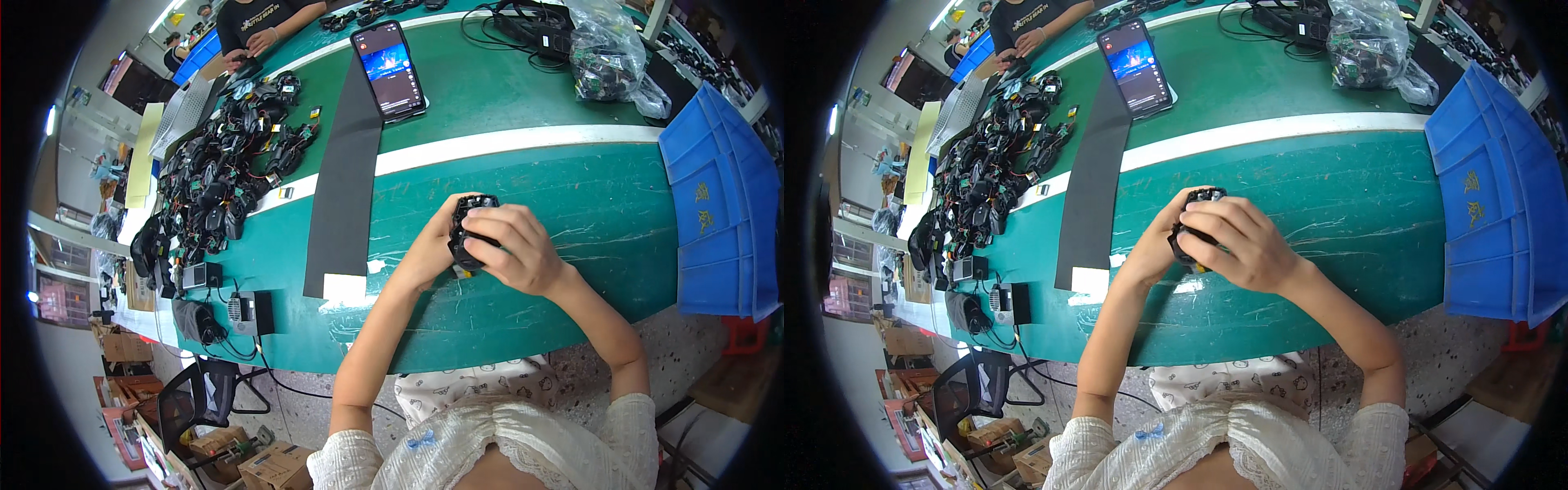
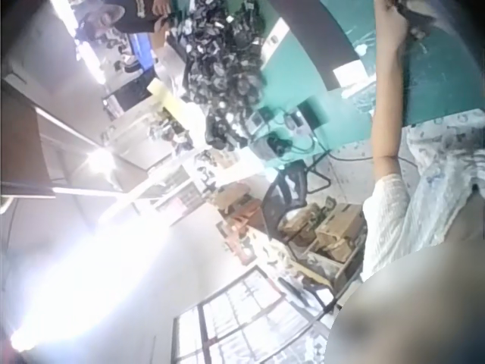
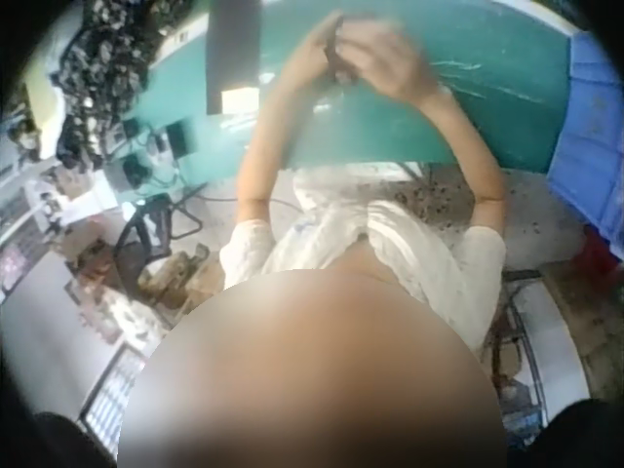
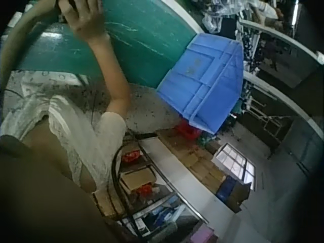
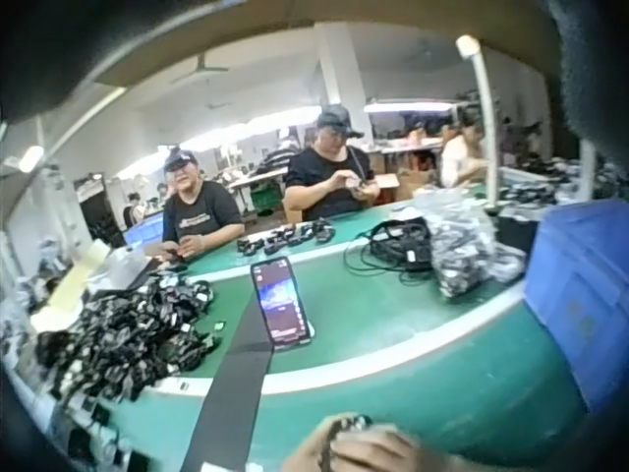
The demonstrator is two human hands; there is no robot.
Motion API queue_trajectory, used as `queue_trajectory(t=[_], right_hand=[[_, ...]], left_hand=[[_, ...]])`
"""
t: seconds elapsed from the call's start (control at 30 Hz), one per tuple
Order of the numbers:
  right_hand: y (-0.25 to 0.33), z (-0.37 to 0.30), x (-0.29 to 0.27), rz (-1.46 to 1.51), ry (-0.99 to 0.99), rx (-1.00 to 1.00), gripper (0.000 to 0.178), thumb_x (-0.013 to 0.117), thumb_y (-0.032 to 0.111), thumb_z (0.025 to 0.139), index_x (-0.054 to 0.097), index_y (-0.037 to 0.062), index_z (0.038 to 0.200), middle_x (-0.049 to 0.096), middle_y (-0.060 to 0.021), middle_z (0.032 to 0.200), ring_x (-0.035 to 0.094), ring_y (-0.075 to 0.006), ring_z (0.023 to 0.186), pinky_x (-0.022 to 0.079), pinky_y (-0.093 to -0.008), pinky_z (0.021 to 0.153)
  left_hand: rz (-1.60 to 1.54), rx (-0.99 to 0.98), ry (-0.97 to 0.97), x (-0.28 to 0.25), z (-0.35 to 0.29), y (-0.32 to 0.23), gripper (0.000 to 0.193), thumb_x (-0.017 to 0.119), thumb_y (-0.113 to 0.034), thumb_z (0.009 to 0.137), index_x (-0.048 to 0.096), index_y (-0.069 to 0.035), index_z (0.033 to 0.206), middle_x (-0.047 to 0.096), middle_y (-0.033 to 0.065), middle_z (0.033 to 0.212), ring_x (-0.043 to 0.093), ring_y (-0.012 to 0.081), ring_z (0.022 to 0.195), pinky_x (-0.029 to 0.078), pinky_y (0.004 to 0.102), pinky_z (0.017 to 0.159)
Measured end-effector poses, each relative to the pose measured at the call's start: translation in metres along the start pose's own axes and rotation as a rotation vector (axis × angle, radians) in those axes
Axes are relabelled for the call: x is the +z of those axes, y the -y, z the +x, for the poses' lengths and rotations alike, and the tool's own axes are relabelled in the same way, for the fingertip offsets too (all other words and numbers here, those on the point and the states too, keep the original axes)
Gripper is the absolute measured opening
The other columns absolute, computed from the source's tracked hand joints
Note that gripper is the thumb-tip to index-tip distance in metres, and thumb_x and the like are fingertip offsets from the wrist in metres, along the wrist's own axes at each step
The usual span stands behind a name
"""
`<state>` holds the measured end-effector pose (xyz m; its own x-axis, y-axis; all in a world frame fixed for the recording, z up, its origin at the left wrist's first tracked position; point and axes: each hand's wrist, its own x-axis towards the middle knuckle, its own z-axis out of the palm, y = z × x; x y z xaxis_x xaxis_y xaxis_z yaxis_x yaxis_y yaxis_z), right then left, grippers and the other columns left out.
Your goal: The person assembles small electronic devices at a workbench. They handle a black plastic casing, a small battery, and a circuit board, connecting wires and securing components with adhesive tape. The person repeatedly picks up units, connects the battery to the circuit board, and places the finished units into a blue bin.
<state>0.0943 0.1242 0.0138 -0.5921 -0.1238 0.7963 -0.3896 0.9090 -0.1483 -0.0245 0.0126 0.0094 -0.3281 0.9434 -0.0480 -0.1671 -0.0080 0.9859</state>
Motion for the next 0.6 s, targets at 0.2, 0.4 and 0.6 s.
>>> queue_trajectory(t=[0.2, 0.4, 0.6], right_hand=[[-0.001, 0.003, 0.000, 0.011, 0.019, 0.056, 0.038, 0.067, 0.009, 0.067, 0.051, 0.0073, 0.101, 0.055, -0.0097, 0.109, 0.055, -0.0276, 0.099, 0.044, -0.0405, 0.082], [0.011, -0.001, 0.006, 0.019, 0.025, 0.132, 0.045, 0.071, 0.006, 0.062, 0.050, 0.0022, 0.101, 0.055, -0.0124, 0.105, 0.055, -0.0302, 0.093, 0.046, -0.0406, 0.077], [0.014, -0.002, 0.011, -0.007, 0.112, 0.101, 0.045, 0.073, 0.009, 0.062, 0.052, 0.0016, 0.100, 0.055, -0.0124, 0.103, 0.056, -0.0277, 0.091, 0.050, -0.0373, 0.076]], left_hand=[[-0.781, -0.253, -0.029, -0.009, 0.002, 0.018, 0.029, 0.036, -0.023, 0.095, 0.047, -0.005, 0.115, 0.056, 0.0103, 0.103, 0.058, 0.0186, 0.093, 0.051, 0.0351, 0.081], [-0.825, -0.209, -0.099, 0.000, 0.006, 0.022, 0.030, 0.046, -0.032, 0.093, 0.046, -0.008, 0.110, 0.056, 0.0069, 0.098, 0.057, 0.0154, 0.088, 0.049, 0.0308, 0.077], [-0.742, -0.136, -0.279, 0.002, 0.004, 0.014, 0.025, 0.052, -0.007, 0.086, 0.043, -0.007, 0.109, 0.056, 0.0071, 0.096, 0.059, 0.0168, 0.086, 0.052, 0.0309, 0.073]])
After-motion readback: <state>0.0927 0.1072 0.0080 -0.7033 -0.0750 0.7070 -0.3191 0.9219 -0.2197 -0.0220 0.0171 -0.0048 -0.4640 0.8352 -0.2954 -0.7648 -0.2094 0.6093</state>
